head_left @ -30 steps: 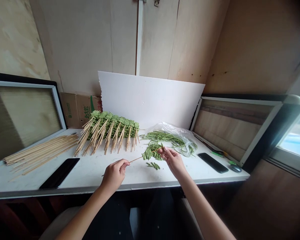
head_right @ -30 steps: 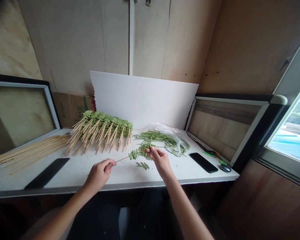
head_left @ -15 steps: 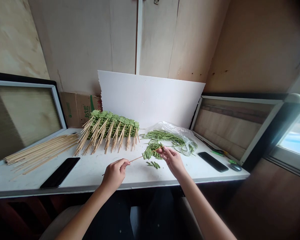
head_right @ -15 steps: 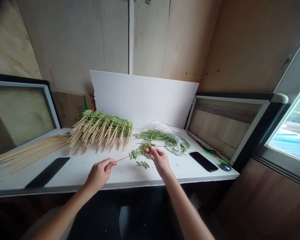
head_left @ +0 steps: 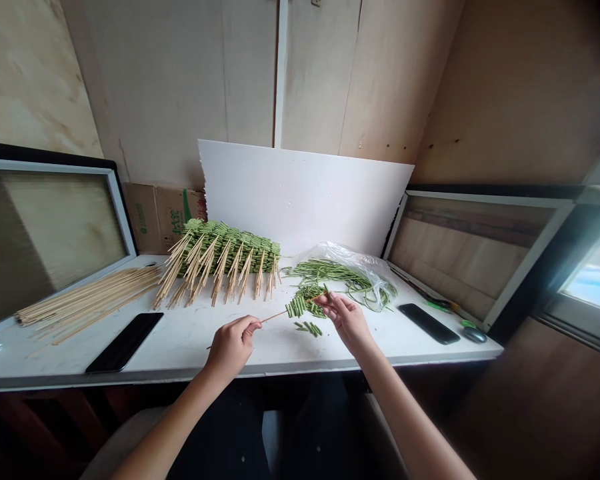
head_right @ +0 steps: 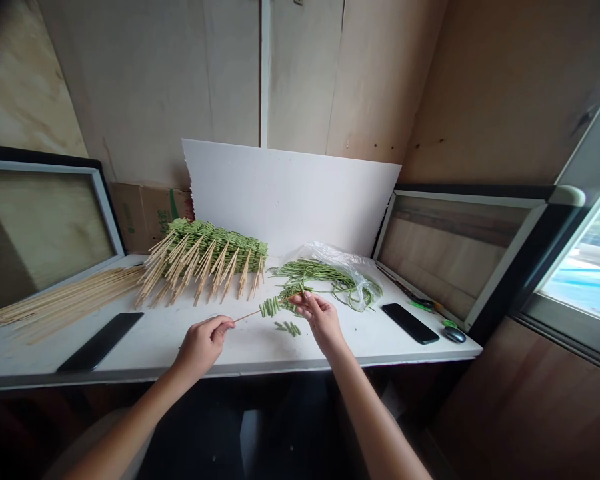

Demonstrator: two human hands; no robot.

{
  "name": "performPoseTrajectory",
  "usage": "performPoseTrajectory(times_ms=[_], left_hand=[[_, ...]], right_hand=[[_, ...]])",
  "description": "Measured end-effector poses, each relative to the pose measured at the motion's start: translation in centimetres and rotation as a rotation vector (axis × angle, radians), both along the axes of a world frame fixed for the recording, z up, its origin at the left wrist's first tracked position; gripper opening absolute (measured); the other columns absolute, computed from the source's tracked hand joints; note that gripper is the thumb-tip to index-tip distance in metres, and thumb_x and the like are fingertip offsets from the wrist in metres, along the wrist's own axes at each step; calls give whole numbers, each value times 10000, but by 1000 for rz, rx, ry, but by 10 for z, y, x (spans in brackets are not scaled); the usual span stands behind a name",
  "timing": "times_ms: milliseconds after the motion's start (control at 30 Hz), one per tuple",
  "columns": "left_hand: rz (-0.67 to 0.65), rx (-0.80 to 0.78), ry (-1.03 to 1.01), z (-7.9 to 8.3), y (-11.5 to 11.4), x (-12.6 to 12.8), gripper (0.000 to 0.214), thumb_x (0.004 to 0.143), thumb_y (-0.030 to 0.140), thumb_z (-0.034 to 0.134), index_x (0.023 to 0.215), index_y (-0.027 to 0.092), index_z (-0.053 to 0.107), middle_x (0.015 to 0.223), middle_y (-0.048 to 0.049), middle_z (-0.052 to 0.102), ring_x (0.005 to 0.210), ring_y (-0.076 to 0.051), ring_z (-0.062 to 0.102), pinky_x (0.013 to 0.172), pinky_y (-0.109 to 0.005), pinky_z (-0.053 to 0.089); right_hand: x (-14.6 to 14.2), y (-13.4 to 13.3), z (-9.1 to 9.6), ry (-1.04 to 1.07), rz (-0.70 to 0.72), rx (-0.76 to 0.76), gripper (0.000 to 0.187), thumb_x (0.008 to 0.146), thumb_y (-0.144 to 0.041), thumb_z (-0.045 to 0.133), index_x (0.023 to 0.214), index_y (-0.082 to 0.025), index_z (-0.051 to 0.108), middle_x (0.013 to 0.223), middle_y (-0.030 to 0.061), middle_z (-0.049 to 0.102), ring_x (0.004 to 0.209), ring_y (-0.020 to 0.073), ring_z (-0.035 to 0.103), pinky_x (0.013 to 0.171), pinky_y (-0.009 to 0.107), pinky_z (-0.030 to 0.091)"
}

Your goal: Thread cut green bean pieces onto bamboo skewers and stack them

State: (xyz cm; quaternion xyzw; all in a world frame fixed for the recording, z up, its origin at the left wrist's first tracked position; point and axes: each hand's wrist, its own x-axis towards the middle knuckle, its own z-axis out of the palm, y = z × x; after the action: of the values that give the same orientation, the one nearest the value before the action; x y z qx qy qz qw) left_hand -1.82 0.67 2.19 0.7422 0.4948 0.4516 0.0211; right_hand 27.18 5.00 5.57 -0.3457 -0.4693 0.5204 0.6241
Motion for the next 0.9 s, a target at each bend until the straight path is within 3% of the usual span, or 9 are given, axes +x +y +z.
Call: performPoseTrajectory(times_ms=[467, 900], left_hand=[[-4, -13, 7, 0, 0, 1, 250, 985, 225, 499, 891, 219, 730, 860, -27, 804, 748, -202, 745, 686, -281, 520], [-28, 42, 23, -4, 2, -2, 238, 969, 171, 511, 880, 220, 727, 883, -22, 805, 780, -199, 753, 707, -279, 528]], right_hand=[[-1, 0, 0, 34, 35, -2, 277, 786, -480, 833, 902, -230, 802, 952, 61, 795, 1063, 267, 728, 797, 299, 562], [8, 0, -1, -149, -89, 69, 343, 781, -526, 825, 931, -218, 814, 938, 103, 813, 980, 306, 744, 831, 394, 565]])
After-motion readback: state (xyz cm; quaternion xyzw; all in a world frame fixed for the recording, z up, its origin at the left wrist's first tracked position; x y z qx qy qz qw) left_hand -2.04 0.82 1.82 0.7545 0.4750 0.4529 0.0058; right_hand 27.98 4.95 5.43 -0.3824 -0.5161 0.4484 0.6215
